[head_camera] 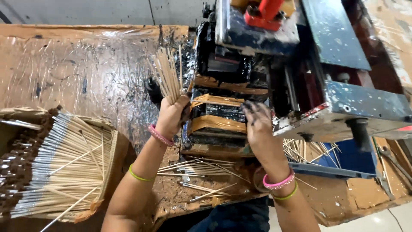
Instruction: Feeding bamboo sticks into an automatic incense stick manufacturing machine.
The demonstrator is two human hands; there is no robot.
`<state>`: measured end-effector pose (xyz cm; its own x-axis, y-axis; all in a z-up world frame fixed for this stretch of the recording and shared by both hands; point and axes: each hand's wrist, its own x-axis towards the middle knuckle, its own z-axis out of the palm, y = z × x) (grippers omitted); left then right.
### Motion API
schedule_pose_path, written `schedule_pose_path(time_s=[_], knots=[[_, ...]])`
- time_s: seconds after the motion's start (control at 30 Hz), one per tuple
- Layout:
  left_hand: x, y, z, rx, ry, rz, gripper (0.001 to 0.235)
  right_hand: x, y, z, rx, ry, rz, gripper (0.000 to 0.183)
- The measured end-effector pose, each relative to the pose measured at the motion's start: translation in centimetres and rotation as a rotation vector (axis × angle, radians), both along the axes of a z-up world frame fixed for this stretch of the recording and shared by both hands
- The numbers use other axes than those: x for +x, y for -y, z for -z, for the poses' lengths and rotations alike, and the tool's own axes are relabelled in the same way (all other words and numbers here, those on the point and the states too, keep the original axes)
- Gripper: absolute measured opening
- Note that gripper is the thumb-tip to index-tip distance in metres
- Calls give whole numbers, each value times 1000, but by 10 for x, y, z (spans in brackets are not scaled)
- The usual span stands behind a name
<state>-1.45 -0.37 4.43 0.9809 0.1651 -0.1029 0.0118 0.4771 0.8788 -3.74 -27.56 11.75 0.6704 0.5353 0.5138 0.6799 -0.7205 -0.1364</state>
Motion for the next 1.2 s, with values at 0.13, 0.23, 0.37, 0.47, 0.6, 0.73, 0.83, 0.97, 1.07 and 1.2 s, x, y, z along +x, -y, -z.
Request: schedule_pose_path(time_s=[0.13,0.23,0.37,0.47,0.6,0.73,0.83,0.97,1.07,1.2], knots=[[3,6,2,-74,35,-33,18,-7,7,4,80,-73,50,42],[3,6,15,-2,49,-81,16,-7,14,10,1,-41,86,37],[4,7,25,128,170,-159,18,1,35,39,-110,131,147,12],[6,10,40,41,307,-165,18,1,37,29,-121,88,143,14],[-16,-1,45,-1,193,-49,30,10,32,21,-86,301,58,13],[-73,-8,39,399,415,-219,28,-19,34,2,43,100,18,13],[-133,-7,29,446,338,-254,23,-61,63,1,234,57,125,19],[-192,-11,48,583,227,-183,14,-87,139,69,337,3,420,18],[-194,15,37,797,446,117,4,-102,118,82,513,-420,328,42],[-167,36,5,1046,404,245,9,-104,79,93,1023,-1044,-15,43]])
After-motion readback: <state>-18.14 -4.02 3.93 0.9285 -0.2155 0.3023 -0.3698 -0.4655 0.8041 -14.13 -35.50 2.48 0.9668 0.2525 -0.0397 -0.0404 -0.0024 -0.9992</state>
